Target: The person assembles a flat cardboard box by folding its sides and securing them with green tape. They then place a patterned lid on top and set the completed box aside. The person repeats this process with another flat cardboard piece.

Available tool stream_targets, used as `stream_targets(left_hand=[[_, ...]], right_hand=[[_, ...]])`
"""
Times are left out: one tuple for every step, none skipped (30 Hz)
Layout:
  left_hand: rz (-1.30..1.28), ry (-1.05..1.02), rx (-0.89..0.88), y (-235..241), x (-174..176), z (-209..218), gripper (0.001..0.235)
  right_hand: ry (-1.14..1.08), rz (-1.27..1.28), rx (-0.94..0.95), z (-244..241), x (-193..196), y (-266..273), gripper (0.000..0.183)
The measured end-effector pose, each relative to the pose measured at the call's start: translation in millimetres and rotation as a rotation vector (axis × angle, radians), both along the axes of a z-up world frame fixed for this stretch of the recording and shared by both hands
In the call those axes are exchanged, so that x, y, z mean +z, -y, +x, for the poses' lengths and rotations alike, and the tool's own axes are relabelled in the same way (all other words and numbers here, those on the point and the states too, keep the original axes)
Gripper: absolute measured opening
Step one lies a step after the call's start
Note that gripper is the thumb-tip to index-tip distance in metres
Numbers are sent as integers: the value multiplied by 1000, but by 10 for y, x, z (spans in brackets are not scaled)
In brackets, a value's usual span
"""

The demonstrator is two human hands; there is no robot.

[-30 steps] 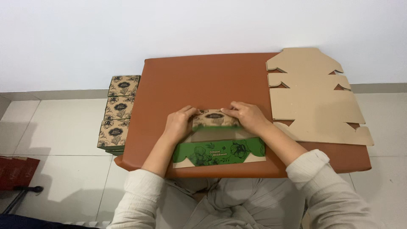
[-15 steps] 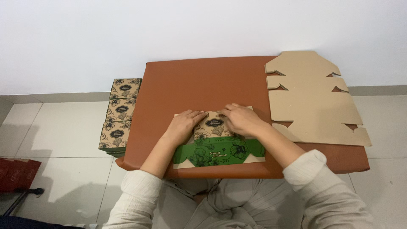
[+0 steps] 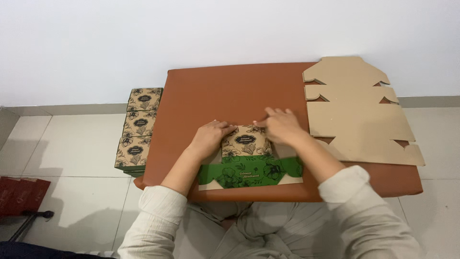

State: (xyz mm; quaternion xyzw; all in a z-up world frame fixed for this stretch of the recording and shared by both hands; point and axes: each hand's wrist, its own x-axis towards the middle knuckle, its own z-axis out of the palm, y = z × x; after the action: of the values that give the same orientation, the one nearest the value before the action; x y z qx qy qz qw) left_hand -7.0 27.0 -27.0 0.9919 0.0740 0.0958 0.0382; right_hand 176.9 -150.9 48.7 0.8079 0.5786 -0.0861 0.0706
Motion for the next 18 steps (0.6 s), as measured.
stream_targets(left_hand=[[-24,-19,0,22,46,-11,41],[-47,-36,-3,48,99,-8,43],[-48,-35,-4,60,141,-14,43],[-75,-55,0,65,192,-11,45],[-102,-74,3,75,243,-8,47],[-97,-70,0,114,372,-31,47],[-240,-78,57,153,497,-52,51],[-387,-91,116,200,607,-91,55],[-386,-92,114,163,598,-105,55],[-510,-61,166,124,591,-113,52],[-633,-29,219,83,583,-119,48],[-631,-29,219,-8,407,-67,48],[-660,15,276,-101,230,-16,41],[-688,60,336,-189,49,21,36],[-688,61,339,-114,108,32,36],[-737,138,337,-45,170,54,49],[-785,215,336,24,234,76,66],[-783,217,334,95,348,80,66]], right_hand=[[-25,13,-10,64,44,86,39],[-47,27,-22,136,97,180,42],[-46,27,-23,173,60,222,42],[-61,49,8,213,28,265,44],[-76,72,39,254,-3,311,45],[-72,76,36,234,64,331,45],[-138,67,16,216,129,350,47],[-209,53,-3,185,176,374,52],[-209,54,-5,225,128,377,52],[-346,144,-10,273,87,376,53],[-482,234,-16,324,46,372,59],[-482,235,-15,409,-114,312,59],[-563,308,-40,493,-276,250,53],[-645,379,-63,569,-439,186,48],[-646,378,-61,536,-429,142,48],[-687,417,-92,507,-413,98,52],[-728,455,-125,479,-395,54,57],[-726,458,-125,364,-207,53,57]])
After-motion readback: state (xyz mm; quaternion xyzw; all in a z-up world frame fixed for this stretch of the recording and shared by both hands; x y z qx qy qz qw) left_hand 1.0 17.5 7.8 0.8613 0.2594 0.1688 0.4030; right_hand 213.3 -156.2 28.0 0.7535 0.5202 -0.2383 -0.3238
